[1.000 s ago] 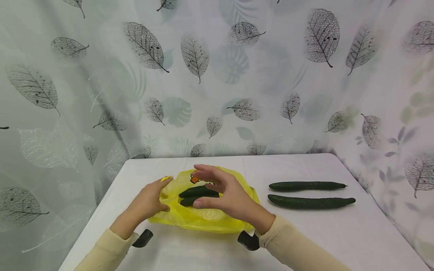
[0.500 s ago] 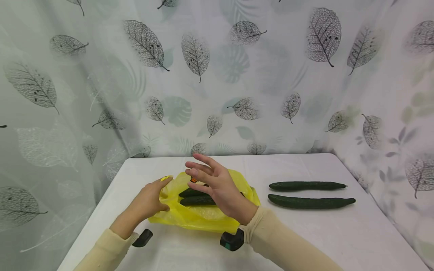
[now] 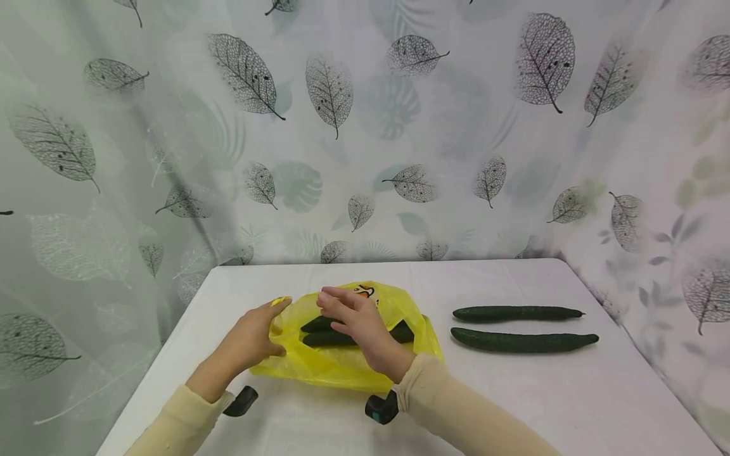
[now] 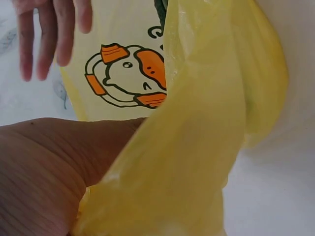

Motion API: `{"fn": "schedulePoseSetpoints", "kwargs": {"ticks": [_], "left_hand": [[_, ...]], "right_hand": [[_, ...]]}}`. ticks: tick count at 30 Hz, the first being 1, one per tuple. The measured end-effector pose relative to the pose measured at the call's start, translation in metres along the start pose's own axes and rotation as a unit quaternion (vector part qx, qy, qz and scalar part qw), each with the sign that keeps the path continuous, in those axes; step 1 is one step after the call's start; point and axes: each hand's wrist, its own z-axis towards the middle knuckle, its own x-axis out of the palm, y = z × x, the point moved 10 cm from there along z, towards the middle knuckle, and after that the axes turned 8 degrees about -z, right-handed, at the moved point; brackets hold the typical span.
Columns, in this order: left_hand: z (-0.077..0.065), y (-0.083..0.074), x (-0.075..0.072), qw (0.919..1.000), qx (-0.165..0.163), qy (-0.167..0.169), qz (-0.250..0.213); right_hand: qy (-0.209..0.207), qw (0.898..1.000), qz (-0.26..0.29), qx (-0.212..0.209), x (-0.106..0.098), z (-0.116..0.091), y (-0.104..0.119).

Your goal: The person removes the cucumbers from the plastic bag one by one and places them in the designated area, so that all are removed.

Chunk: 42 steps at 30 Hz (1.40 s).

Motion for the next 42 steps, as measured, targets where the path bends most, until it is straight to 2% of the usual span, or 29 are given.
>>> {"fn": "schedulePoseSetpoints", "kwargs": {"ticks": [5, 13, 17, 22, 24, 26, 33, 42], "left_hand": [[-0.001, 0.001, 0.001, 1.0, -0.001, -0.002, -0.001], [-0.002, 0.001, 0.0, 0.9999, -0.004, -0.006, -0.008], [-0.002, 0.001, 0.001, 0.9999, -0.007, -0.005, -0.006], [-0.002, 0.001, 0.003, 1.0, -0.009, 0.001, -0.001], [-0.003, 0.001, 0.003, 1.0, -0.009, 0.002, 0.001], [-0.003, 0.001, 0.004, 1.0, -0.008, 0.002, 0.002], [-0.002, -0.001, 0.004, 1.0, 0.0, 0.002, 0.0], [-0.002, -0.002, 0.005, 1.0, -0.002, 0.003, 0.005]], "right_hand": [[-0.016, 0.998, -0.06, 0.003, -0.002, 0.005, -0.016], [-0.002, 0.984, -0.178, -0.029, -0.005, 0.011, -0.034], [-0.019, 0.969, -0.244, -0.042, -0.011, 0.014, -0.038], [-0.05, 0.941, -0.334, -0.036, -0.023, 0.017, -0.047], [-0.057, 0.932, -0.356, -0.029, -0.026, 0.018, -0.051], [-0.06, 0.926, -0.371, -0.016, -0.03, 0.019, -0.056], [-0.063, 0.915, -0.398, 0.029, -0.04, 0.021, -0.071], [-0.07, 0.888, -0.455, 0.008, -0.043, 0.023, -0.078]]}}
